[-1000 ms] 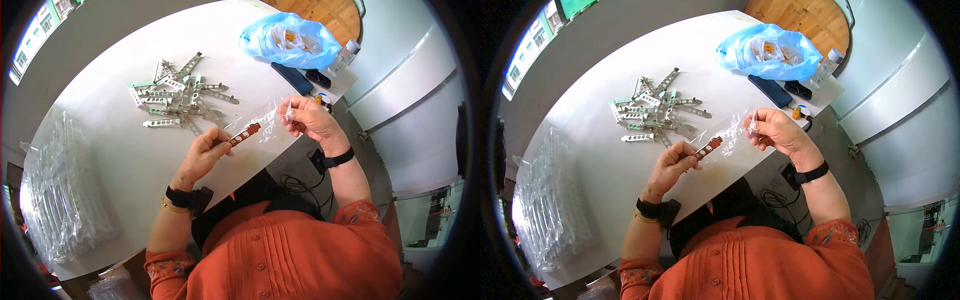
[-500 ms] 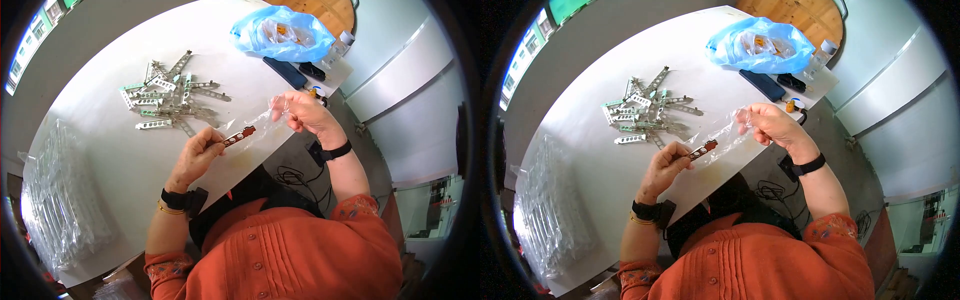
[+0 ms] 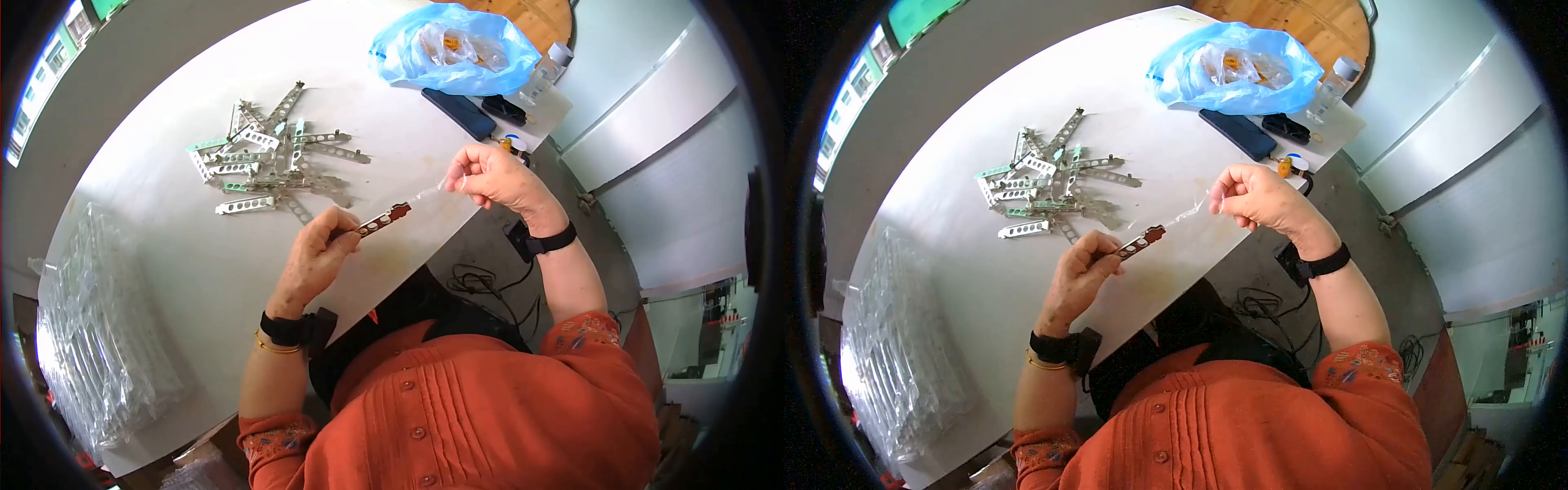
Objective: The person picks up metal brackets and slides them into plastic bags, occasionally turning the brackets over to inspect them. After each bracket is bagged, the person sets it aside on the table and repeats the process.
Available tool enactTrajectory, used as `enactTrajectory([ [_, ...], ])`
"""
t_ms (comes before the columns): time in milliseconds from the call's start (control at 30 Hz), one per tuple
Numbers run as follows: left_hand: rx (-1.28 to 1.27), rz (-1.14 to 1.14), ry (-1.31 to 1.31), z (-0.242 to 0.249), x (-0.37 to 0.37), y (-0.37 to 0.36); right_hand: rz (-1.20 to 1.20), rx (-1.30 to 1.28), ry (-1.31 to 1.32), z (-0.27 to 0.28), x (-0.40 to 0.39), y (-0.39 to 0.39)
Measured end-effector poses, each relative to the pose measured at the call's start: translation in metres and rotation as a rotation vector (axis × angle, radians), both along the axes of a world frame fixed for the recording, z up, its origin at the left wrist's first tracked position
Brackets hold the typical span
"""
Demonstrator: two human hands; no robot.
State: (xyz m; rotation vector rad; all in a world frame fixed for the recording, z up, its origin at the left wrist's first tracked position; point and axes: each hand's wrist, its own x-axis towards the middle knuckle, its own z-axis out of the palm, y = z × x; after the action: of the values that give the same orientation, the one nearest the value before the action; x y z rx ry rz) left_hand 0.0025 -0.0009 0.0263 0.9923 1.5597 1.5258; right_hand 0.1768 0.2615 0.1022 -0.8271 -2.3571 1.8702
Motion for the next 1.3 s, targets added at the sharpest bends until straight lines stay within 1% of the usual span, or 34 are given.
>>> enactTrajectory([
  [100, 0.004, 0.012, 0.017, 0.001, -0.001, 0.001, -0.064, 0.028, 0.008, 0.001, 0.001, -0.002],
  [167, 0.010, 0.004, 0.036, 0.001, -0.002, 0.000, -0.030, -0.117, -0.116, 0.005, 0.000, -0.008],
  [200, -0.001, 0.011, 0.055, 0.004, -0.001, 0.000, -0.030, -0.117, -0.114, 0.004, 0.000, -0.009],
  [233, -0.012, 0.017, 0.074, 0.005, 0.000, 0.001, 0.020, -0.102, -0.143, 0.002, 0.001, -0.009],
  [267, -0.011, 0.013, 0.075, 0.003, -0.001, 0.001, 0.069, -0.086, -0.173, 0.001, 0.003, -0.009],
  [300, 0.000, 0.013, 0.051, -0.001, -0.002, 0.001, 0.067, -0.086, -0.174, 0.002, 0.005, -0.007],
  [367, 0.011, 0.019, 0.028, -0.003, -0.003, 0.000, 0.010, -0.063, -0.067, 0.004, 0.008, -0.001],
  [400, 0.002, 0.024, 0.043, -0.002, -0.001, 0.000, 0.012, -0.062, -0.067, 0.006, 0.008, 0.000],
  [467, -0.001, 0.027, 0.058, -0.002, 0.000, 0.002, -0.074, -0.023, 0.056, 0.015, 0.009, 0.001],
  [500, 0.039, 0.051, 0.063, -0.003, 0.001, 0.002, -0.074, -0.019, 0.056, 0.015, 0.009, 0.000],
  [600, 0.110, 0.117, 0.051, -0.011, -0.003, 0.005, -0.313, 0.215, 0.244, 0.018, 0.006, -0.004],
  [633, 0.135, 0.147, 0.034, -0.012, -0.005, 0.005, -0.310, 0.219, 0.248, 0.018, 0.005, -0.007],
  [667, 0.139, 0.150, 0.037, -0.007, -0.004, 0.004, -0.367, 0.413, 0.299, 0.018, 0.002, -0.011],
  [700, 0.123, 0.115, -0.019, 0.004, -0.001, 0.001, -0.425, 0.608, 0.348, 0.017, -0.001, -0.016],
  [733, 0.106, 0.081, -0.076, 0.013, 0.002, -0.001, -0.425, 0.774, 0.391, 0.014, -0.004, -0.022],
  [767, 0.109, 0.083, -0.075, 0.022, 0.006, -0.003, -0.423, 0.775, 0.394, 0.013, -0.007, -0.030],
  [833, 0.120, -0.070, -0.310, 0.032, 0.015, -0.005, -0.401, 1.080, 0.414, 0.011, -0.015, -0.047],
  [867, 0.134, -0.099, -0.321, 0.032, 0.019, -0.005, -0.360, 1.212, 0.478, 0.006, -0.020, -0.053],
  [900, 0.132, -0.093, -0.323, 0.034, 0.021, -0.006, -0.355, 1.208, 0.479, 0.002, -0.024, -0.058],
  [1000, 0.095, -0.153, -0.402, 0.044, 0.027, -0.008, -0.184, 1.417, 0.488, -0.010, -0.034, -0.070],
  [1033, 0.096, -0.144, -0.404, 0.044, 0.026, -0.007, -0.175, 1.414, 0.491, -0.011, -0.036, -0.073],
  [1100, 0.054, -0.141, -0.371, 0.044, 0.024, -0.007, -0.071, 1.357, 0.503, -0.013, -0.039, -0.078],
  [1233, 0.038, -0.058, -0.396, 0.044, 0.020, -0.006, -0.111, 1.367, 0.508, -0.016, -0.045, -0.084],
  [1300, -0.011, -0.035, -0.361, 0.042, 0.018, -0.005, -0.083, 1.363, 0.512, -0.014, -0.046, -0.088],
])
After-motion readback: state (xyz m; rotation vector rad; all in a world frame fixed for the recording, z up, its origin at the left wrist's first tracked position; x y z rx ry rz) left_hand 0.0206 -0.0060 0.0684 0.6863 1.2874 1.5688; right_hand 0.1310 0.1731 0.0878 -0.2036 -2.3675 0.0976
